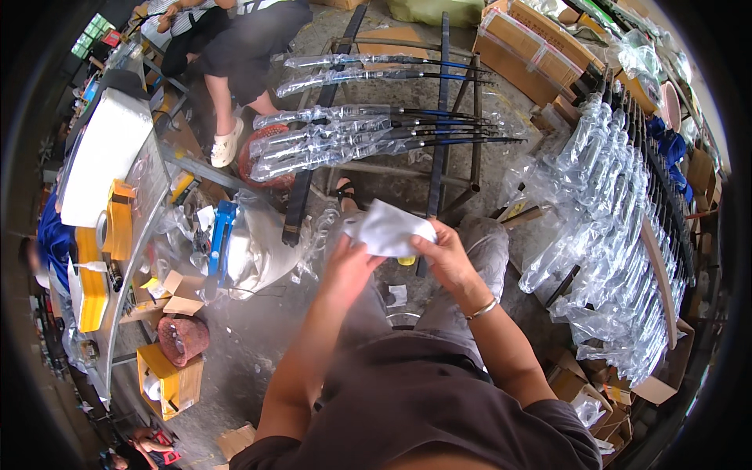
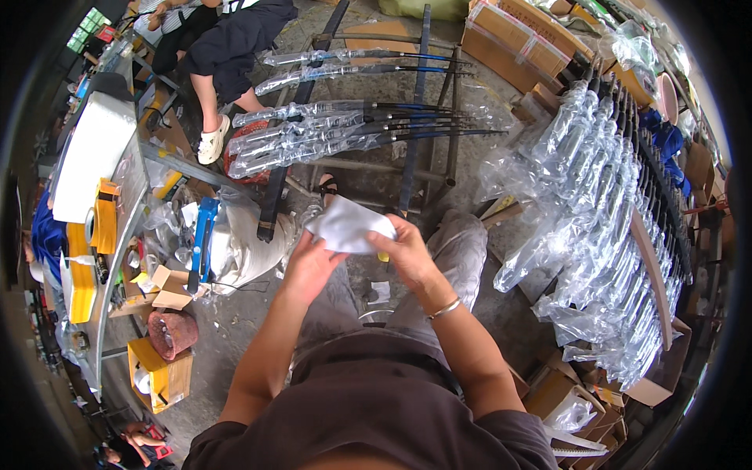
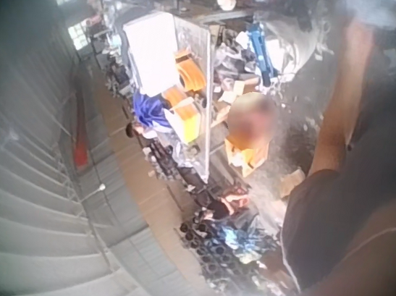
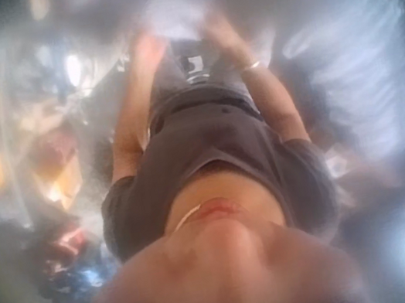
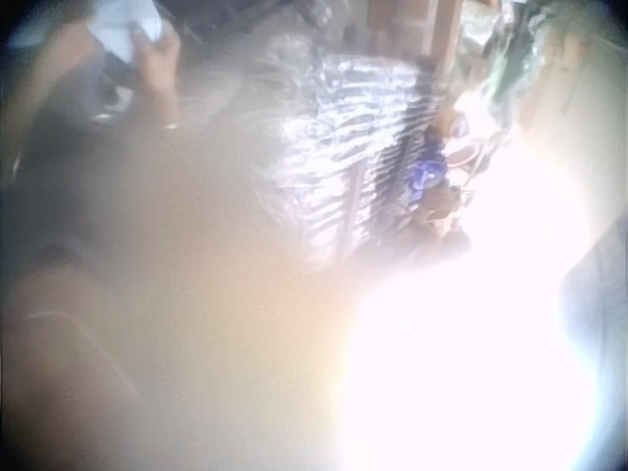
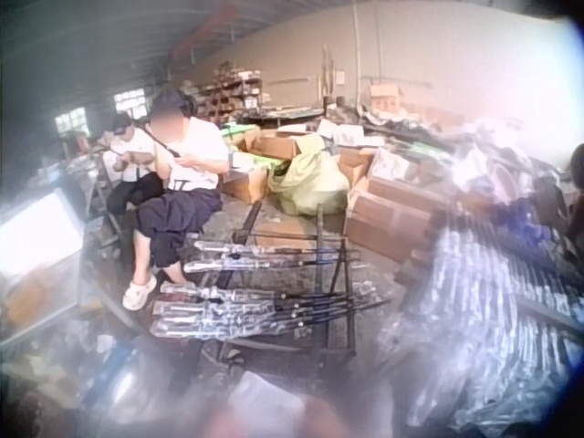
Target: The person wipes the handle and shaft of a fishing rod using a white cloth. They handle the rod one at a time, wiping it thoroughly before placing it back on a metal rack among other wrapped rods.
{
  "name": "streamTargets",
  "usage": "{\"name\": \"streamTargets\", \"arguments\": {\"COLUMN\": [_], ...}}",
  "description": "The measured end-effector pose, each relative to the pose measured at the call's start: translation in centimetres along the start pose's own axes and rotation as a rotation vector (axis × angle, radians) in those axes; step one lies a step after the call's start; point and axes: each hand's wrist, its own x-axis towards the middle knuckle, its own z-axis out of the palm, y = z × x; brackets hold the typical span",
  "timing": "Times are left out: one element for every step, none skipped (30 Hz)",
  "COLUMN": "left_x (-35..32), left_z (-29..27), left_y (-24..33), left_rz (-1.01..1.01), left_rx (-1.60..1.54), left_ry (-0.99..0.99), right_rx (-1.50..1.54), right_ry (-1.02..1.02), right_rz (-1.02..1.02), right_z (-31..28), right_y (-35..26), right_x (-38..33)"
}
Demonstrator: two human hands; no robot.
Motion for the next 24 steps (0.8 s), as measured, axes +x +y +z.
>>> {"name": "streamTargets", "arguments": {"left_x": [0.0,-0.1,-0.2,-0.2,0.0,0.4,0.9,1.5,2.1,3.0,3.9,4.9,6.0,7.1,8.4,9.6,10.9,12.2,13.8,15.5,17.4,19.6,21.4,23.3], "left_z": [-0.7,-1.3,-1.8,-1.8,-1.8,-1.9,-2.1,-2.4,-2.6,-2.5,-2.4,-2.4,-2.4,-2.3,-2.1,-1.8,-1.4,-1.1,-1.0,-1.2,-1.4,-0.9,-0.1,0.4], "left_y": [-0.1,-0.3,-0.6,-0.5,-0.4,-0.2,0.0,0.4,0.7,1.1,1.6,2.0,2.4,2.8,3.2,3.6,4.1,4.3,4.6,4.9,5.0,5.4,6.1,6.6], "left_rz": [-0.071,-0.142,-0.142,-0.151,-0.158,-0.165,-0.152,-0.139,-0.125,-0.121,-0.114,-0.107,-0.069,-0.05,-0.031,-0.01,0.042,0.097,0.178,0.261,0.371,0.474,0.581,0.691], "left_rx": [0.136,0.272,0.303,0.35,0.397,0.444,0.484,0.526,0.567,0.581,0.596,0.612,0.635,0.662,0.689,0.719,0.821,0.884,0.986,1.086,1.172,1.358,1.544,1.728], "left_ry": [0.037,0.073,0.062,0.087,0.111,0.137,0.152,0.163,0.174,0.184,0.197,0.211,0.192,0.196,0.199,0.202,0.184,0.198,0.159,0.123,0.128,0.077,0.033,-0.016], "right_rx": [0.035,0.069,0.12,0.17,0.239,0.308,0.37,0.43,0.433,0.492,0.5,0.508,0.573,0.582,0.611,0.641,0.634,0.675,0.716,0.756,0.731,0.739,0.747,0.755], "right_ry": [-0.005,-0.01,-0.003,-0.007,-0.001,0.003,0.111,0.219,0.239,0.207,0.254,0.299,0.349,0.293,0.22,0.146,0.147,0.132,0.118,0.099,0.094,0.096,0.09,0.084], "right_rz": [-0.05,-0.1,-0.087,-0.063,-0.068,-0.07,-0.046,-0.024,-0.028,0.01,0.03,0.051,0.144,0.188,0.137,0.085,0.065,0.072,0.077,0.087,0.108,0.118,0.137,0.154], "right_z": [-0.3,-1.0,-2.2,-3.7,-5.9,-7.5,-7.5,-7.6,-9.1,-10.5,-12.0,-13.3,-14.0,-15.1,-16.0,-15.9,-15.3,-15.5,-15.9,-16.2,-16.6,-16.6,-16.6,-16.5], "right_y": [-0.6,-1.1,-1.2,-1.2,-0.4,0.4,0.0,-0.5,0.4,1.2,2.5,3.7,4.2,5.1,6.0,5.7,5.1,5.0,4.9,4.9,4.9,4.9,4.8,4.6], "right_x": [0.1,0.2,0.2,0.1,0.0,0.0,-0.4,-0.8,-0.9,-1.0,-1.2,-1.4,-1.6,-2.0,-2.1,-2.0,-1.9,-2.0,-2.1,-2.1,-2.1,-2.0,-1.9,-1.8]}}
